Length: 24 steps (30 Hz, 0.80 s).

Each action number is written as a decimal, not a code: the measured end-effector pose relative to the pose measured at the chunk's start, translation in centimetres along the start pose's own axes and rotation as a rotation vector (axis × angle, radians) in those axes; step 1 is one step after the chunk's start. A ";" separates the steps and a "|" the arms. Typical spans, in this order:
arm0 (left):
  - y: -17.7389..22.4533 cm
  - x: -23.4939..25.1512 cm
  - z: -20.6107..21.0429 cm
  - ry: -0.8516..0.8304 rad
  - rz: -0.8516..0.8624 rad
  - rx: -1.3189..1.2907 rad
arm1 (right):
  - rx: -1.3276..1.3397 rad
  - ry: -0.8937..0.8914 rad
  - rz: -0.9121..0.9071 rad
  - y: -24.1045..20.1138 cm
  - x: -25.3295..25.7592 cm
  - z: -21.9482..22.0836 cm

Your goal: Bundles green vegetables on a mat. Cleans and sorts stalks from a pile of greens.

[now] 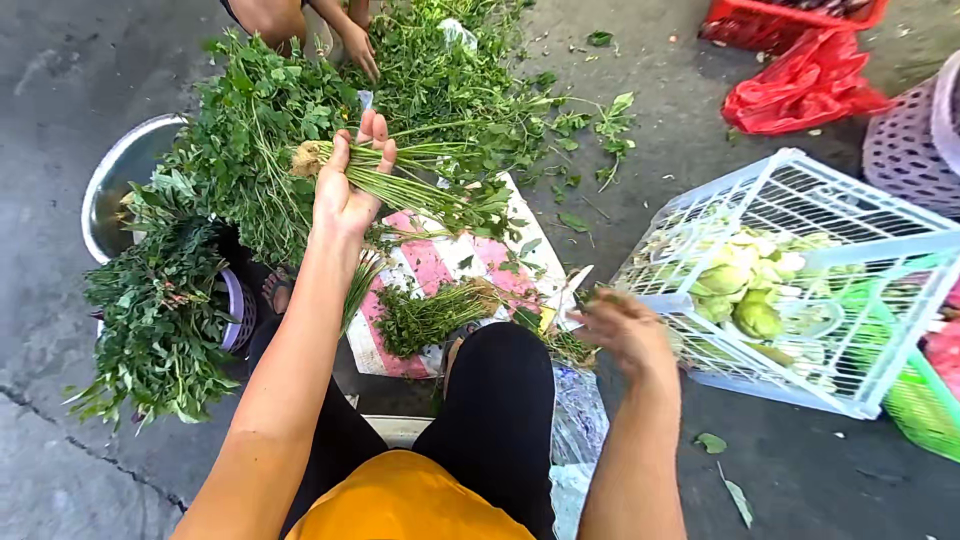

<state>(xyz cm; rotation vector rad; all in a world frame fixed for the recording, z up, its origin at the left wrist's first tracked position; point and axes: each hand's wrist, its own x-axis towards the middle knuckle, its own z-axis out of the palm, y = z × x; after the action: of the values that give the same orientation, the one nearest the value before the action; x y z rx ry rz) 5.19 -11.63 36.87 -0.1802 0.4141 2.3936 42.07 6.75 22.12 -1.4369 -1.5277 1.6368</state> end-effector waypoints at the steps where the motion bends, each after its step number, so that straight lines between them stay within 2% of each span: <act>1: 0.2 0.0 -0.1 -0.003 0.003 -0.016 | -0.186 0.044 0.045 0.5 0.4 0.0; 2: 0.2 0.1 -0.1 -0.002 -0.002 -0.027 | -0.223 0.058 0.006 0.0 0.4 0.5; 4: -0.2 0.2 -0.1 0.011 -0.010 -0.056 | 0.008 -0.003 -0.187 -3.1 -0.6 2.9; 5: -0.4 0.2 -0.2 0.013 -0.015 -0.055 | 0.156 -0.095 -0.311 -4.9 -1.4 4.5; 7: -0.9 0.3 -0.1 0.007 -0.030 -0.046 | 0.282 -0.340 -0.546 -8.9 -2.1 7.6; 10: -1.5 0.2 0.4 0.012 -0.053 -0.043 | 0.197 -0.586 -0.839 -13.0 -3.4 11.8; 11: -1.3 0.1 0.6 0.014 -0.056 -0.041 | 0.182 -0.625 -0.863 -13.5 -3.7 12.8; 15: 0.6 0.3 1.1 -0.021 -0.002 0.022 | 0.224 -0.691 -0.710 -13.5 -3.3 13.4; 20: 2.4 1.0 0.9 -0.021 0.063 0.140 | 0.387 -0.486 -0.469 -10.1 -0.9 8.8; 22: 2.7 1.1 0.7 -0.023 0.071 0.124 | 0.249 -0.294 -0.364 -7.3 0.3 5.8; 24: 2.7 1.1 0.7 -0.029 0.081 0.114 | -0.190 -0.100 -0.280 -4.7 1.6 3.7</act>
<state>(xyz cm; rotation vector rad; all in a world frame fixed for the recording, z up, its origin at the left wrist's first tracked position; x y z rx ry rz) 2.61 -12.64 37.96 -0.0781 0.5519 2.4401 36.81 7.80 25.26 -1.1807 -1.8887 1.4459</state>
